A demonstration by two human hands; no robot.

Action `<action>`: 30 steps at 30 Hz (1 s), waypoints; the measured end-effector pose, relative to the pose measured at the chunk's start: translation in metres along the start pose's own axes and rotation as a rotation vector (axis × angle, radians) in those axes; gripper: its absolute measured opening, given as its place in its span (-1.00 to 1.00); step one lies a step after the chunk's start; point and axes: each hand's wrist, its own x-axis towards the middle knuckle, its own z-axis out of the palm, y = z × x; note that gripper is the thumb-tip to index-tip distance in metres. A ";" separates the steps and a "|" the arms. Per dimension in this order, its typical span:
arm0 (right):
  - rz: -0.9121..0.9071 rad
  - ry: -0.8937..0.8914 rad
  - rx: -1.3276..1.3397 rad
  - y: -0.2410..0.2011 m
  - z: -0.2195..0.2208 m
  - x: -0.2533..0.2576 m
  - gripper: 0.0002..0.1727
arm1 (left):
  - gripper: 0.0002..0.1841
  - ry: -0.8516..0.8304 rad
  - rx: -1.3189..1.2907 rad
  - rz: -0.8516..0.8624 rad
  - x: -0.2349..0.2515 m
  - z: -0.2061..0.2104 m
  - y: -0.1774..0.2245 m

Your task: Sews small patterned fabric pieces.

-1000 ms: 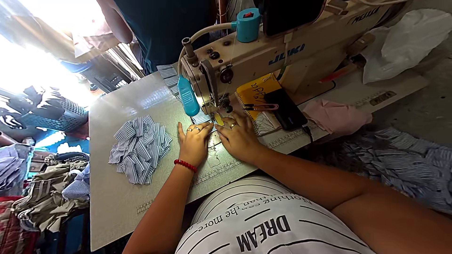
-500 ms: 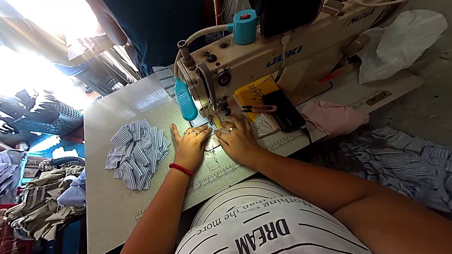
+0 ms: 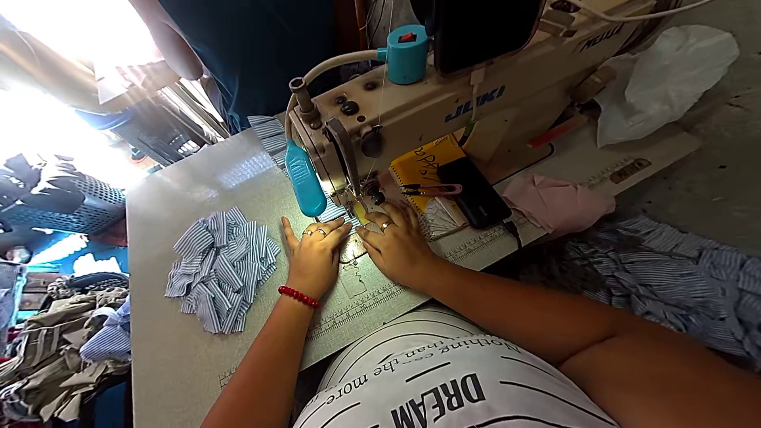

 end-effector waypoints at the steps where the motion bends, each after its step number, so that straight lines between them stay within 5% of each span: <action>1: 0.002 -0.005 0.001 0.000 -0.001 0.000 -0.58 | -0.57 -0.003 -0.003 0.000 0.000 0.000 0.000; 15: 0.079 -0.177 -0.054 -0.006 -0.010 0.004 -0.47 | -0.51 -0.041 -0.041 -0.002 0.015 -0.002 -0.011; 30: -0.040 0.045 0.010 -0.001 0.005 0.001 -0.58 | -0.57 -0.001 0.014 -0.135 0.015 -0.001 -0.016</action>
